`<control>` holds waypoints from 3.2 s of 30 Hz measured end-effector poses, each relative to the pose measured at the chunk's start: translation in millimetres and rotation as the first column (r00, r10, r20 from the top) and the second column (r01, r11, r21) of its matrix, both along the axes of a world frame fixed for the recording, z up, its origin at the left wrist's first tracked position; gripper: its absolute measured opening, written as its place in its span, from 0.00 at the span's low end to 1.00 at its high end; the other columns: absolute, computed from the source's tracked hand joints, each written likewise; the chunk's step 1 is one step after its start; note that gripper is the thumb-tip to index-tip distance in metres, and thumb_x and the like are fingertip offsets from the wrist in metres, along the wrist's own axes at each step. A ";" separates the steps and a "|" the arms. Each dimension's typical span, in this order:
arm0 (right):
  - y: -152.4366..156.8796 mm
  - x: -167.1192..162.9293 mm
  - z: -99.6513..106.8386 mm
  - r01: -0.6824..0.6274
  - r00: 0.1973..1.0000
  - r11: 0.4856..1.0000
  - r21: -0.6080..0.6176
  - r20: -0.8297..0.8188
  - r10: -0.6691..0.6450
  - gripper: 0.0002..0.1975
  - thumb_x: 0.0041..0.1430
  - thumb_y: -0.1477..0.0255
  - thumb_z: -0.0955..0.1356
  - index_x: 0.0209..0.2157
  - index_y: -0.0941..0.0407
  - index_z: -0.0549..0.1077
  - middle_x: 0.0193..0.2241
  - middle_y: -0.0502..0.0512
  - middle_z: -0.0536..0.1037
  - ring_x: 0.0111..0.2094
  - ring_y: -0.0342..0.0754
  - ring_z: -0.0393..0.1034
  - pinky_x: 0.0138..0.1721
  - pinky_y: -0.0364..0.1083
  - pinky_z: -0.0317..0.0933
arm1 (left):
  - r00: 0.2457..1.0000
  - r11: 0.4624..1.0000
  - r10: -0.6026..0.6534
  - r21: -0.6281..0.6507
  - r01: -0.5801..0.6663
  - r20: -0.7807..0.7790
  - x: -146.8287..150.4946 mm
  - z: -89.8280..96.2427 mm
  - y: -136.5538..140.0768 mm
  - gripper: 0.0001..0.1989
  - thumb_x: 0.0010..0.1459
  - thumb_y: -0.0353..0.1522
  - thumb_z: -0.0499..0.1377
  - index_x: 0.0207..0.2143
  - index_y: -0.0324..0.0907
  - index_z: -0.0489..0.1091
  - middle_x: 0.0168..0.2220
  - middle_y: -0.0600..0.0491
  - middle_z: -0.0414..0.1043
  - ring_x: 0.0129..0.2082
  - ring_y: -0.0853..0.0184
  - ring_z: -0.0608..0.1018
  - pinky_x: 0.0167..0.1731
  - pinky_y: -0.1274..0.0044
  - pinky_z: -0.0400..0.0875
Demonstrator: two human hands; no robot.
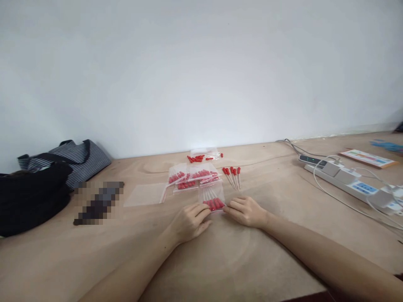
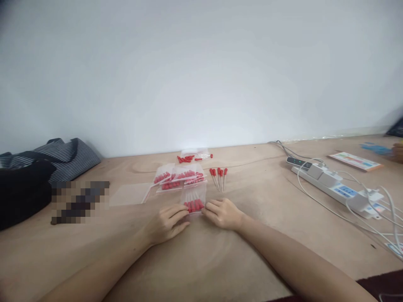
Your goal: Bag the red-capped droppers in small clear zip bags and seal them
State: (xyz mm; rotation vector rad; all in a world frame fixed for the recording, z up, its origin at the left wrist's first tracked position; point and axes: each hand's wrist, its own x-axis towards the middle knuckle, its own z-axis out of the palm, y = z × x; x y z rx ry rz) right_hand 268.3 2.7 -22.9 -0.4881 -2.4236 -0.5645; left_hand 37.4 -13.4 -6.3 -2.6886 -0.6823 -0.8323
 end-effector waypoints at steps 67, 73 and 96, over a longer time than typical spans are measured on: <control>-11.9 -2.4 2.6 0.026 0.953 0.869 -0.494 -0.251 -0.172 0.09 0.60 0.71 0.57 0.34 0.55 0.67 0.37 0.57 0.71 0.33 0.44 0.68 0.28 0.42 0.59 | 0.910 0.903 0.410 -0.170 -0.395 0.061 -33.4 15.0 14.9 0.09 0.57 0.35 0.48 0.34 0.41 0.65 0.37 0.48 0.70 0.40 0.60 0.69 0.42 0.68 0.60; -7.8 6.1 8.9 -0.450 0.671 0.468 -0.760 -0.634 -0.385 0.10 0.60 0.63 0.58 0.31 0.54 0.60 0.27 0.52 0.72 0.25 0.44 0.70 0.27 0.45 0.66 | 0.445 0.422 0.889 -0.184 -0.888 -0.106 -80.9 9.8 40.8 0.26 0.56 0.39 0.46 0.51 0.29 0.57 0.52 0.37 0.58 0.54 0.51 0.58 0.50 0.63 0.52; 107.4 -72.7 26.4 0.026 0.947 0.819 -0.574 -0.248 -0.205 0.04 0.56 0.72 0.61 0.33 0.58 0.64 0.38 0.60 0.70 0.40 0.50 0.64 0.41 0.49 0.56 | 0.868 0.811 0.401 -0.328 -0.485 -0.293 -65.8 18.4 -33.7 0.15 0.55 0.39 0.53 0.44 0.43 0.66 0.44 0.45 0.66 0.44 0.56 0.69 0.42 0.65 0.63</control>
